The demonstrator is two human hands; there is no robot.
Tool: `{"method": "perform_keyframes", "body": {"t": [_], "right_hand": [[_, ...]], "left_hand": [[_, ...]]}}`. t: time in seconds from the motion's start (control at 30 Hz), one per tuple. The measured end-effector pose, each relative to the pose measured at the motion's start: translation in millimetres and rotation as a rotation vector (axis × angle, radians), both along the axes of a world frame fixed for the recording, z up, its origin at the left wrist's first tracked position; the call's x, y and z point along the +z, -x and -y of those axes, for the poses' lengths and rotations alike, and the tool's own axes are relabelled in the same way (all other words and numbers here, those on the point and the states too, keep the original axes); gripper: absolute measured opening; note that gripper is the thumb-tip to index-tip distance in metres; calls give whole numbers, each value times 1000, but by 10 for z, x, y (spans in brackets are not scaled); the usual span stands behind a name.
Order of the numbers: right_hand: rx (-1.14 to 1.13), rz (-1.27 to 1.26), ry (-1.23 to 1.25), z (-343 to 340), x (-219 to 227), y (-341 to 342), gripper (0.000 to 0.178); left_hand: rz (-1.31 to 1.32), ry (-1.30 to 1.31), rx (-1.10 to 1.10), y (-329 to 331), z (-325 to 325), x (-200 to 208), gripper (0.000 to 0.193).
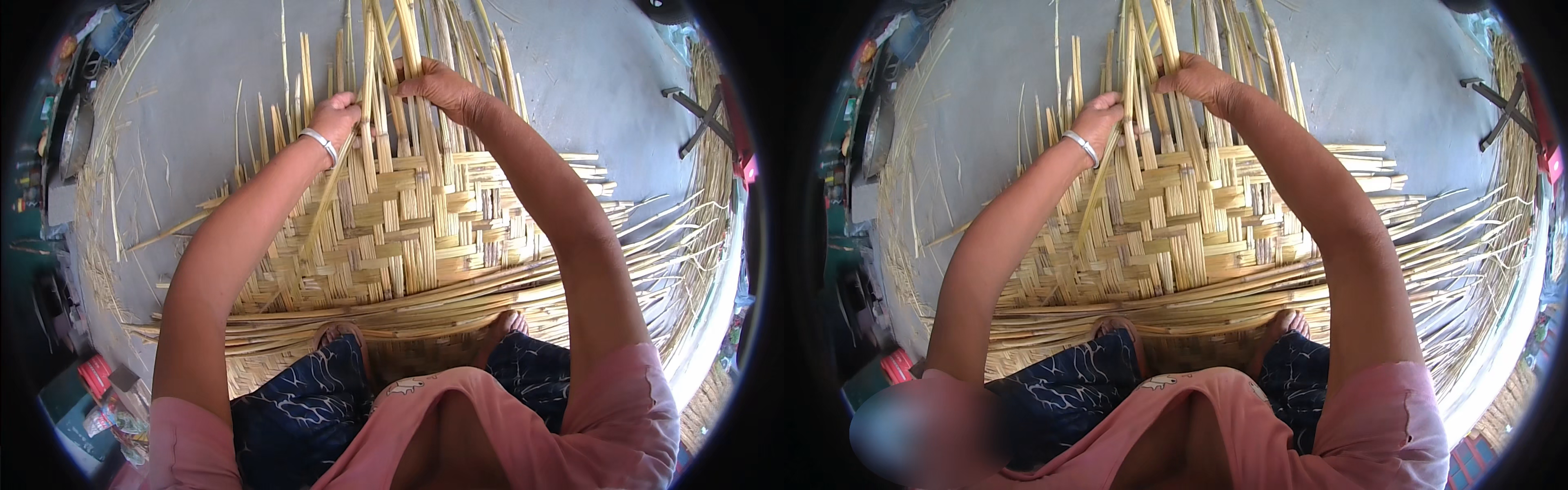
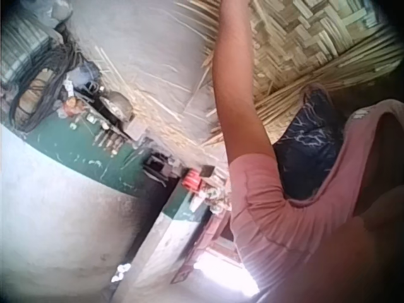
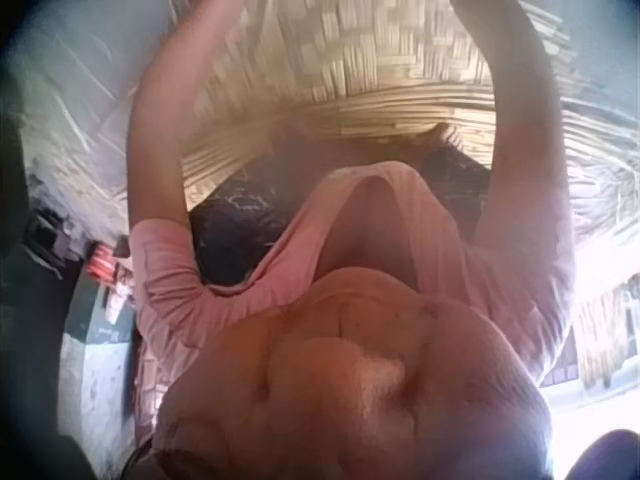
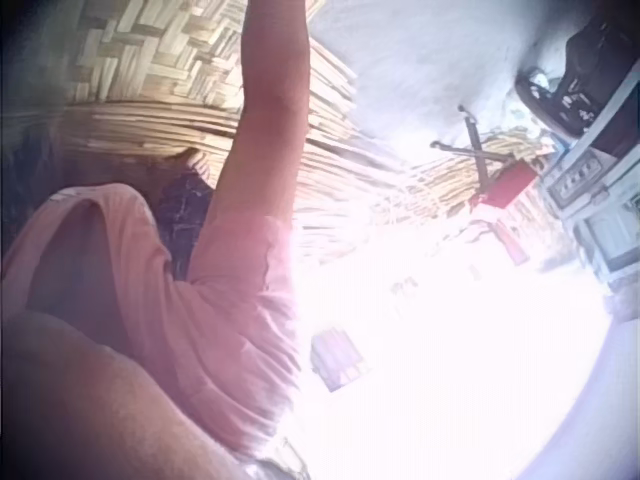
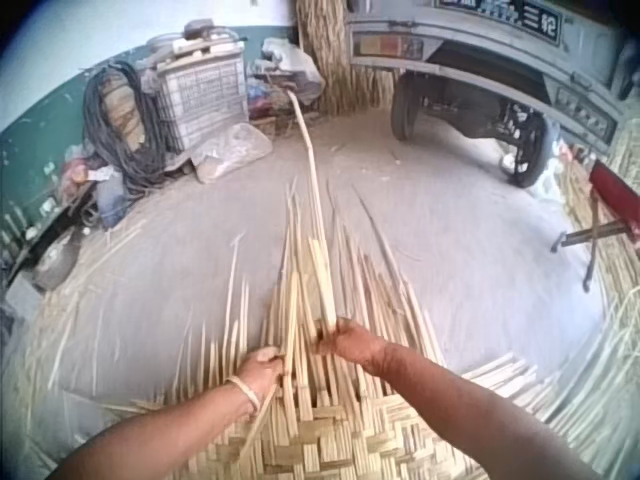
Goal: The person weaves a basket by hand using dried palm leaves. They interlace the leaves in a consistent pattern, gradually building up the structure of the basket while sitting on the floor.
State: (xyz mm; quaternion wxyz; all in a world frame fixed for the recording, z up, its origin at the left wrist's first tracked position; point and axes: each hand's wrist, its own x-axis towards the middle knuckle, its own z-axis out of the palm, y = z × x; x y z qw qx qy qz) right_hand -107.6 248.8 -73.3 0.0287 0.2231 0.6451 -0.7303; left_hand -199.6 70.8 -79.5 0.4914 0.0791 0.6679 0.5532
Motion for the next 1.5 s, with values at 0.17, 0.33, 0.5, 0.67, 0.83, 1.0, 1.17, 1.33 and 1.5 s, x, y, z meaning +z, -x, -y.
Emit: {"method": "perform_keyframes", "body": {"t": [0.17, 0.33, 0.5, 0.67, 0.83, 1.0, 1.17, 1.33, 1.5], "right_hand": [[-112, -58, 233, -38, 303, 53, 33], [-278, -323, 339, -213, 391, 214, 25], [-213, -486, 304, -354, 771, 341, 17], [-357, -364, -165, -331, 691, 136, 21], [-628, -162, -3, -487, 220, -546, 23], [-745, -81, 162, -406, -65, -1133, 21], [-743, -49, 284, -313, -166, -1394, 21], [-694, -139, 301, -336, -98, -1430, 23], [-744, -164, 273, -472, -82, -1596, 29]], "left_hand": [[-3, 27, -130, 41, 8, 136, 12], [20, 8, -125, 56, 14, 89, 16], [-12, 51, -155, 68, 7, 67, 20], [-111, 186, -223, 97, -18, 173, 20], [-344, 355, -504, 275, -95, 102, 14], [-475, 520, -734, 207, -168, 504, 10], [-676, 563, -869, 237, -17, 393, 10], [-947, 405, -858, 267, 157, 84, 11], [-918, 403, -824, 251, 185, 44, 12]]}}
